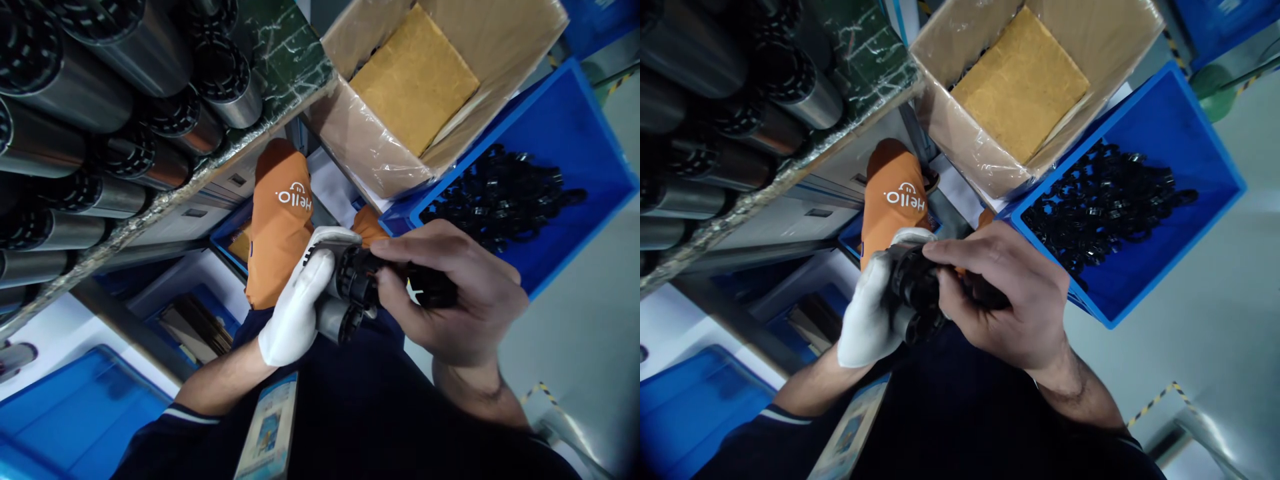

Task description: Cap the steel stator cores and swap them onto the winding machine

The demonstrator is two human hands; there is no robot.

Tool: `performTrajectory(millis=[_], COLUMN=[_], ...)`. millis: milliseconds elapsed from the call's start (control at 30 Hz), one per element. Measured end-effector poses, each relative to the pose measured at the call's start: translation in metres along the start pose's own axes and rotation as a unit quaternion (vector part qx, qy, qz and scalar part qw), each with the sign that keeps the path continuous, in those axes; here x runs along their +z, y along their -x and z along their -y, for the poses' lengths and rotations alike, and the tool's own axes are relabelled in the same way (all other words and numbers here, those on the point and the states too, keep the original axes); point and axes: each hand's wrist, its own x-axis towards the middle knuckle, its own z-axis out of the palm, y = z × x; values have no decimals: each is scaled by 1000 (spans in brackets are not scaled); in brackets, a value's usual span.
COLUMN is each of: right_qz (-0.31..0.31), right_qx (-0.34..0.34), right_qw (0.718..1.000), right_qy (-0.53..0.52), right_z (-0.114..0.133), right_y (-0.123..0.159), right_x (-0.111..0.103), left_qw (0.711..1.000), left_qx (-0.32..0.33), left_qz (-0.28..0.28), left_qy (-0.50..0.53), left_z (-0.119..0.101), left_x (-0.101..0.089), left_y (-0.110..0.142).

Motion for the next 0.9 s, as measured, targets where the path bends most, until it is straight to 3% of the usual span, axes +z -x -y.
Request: performTrajectory(millis=[100,200,367,500,700,900], right_qz=[22,68,32,20,38,75], right_qx=[3,51,44,61,69,66], right_qw=[1000,995,976,984,989,990], right_qy=[1,-51,-209,-165,-124,-104], right_z=[-3,-11,-24,-20,-11,-9], right_y=[-2,-1,3,6,15,15], right_x=[-2,-5,-10,-9,3,4], left_qw=[1000,1000,996,995,999,999], left_qx=[13,-8,-42,-60,8,30], left_qz=[19,5,-14,-13,-42,-31], left_qy=[-11,7,73,76,19,-14], left_z=[5,8,9,8,9,11], left_x=[-4,-6,-6,-6,-6,-9], left_y=[0,-2,-5,-4,-4,-3])
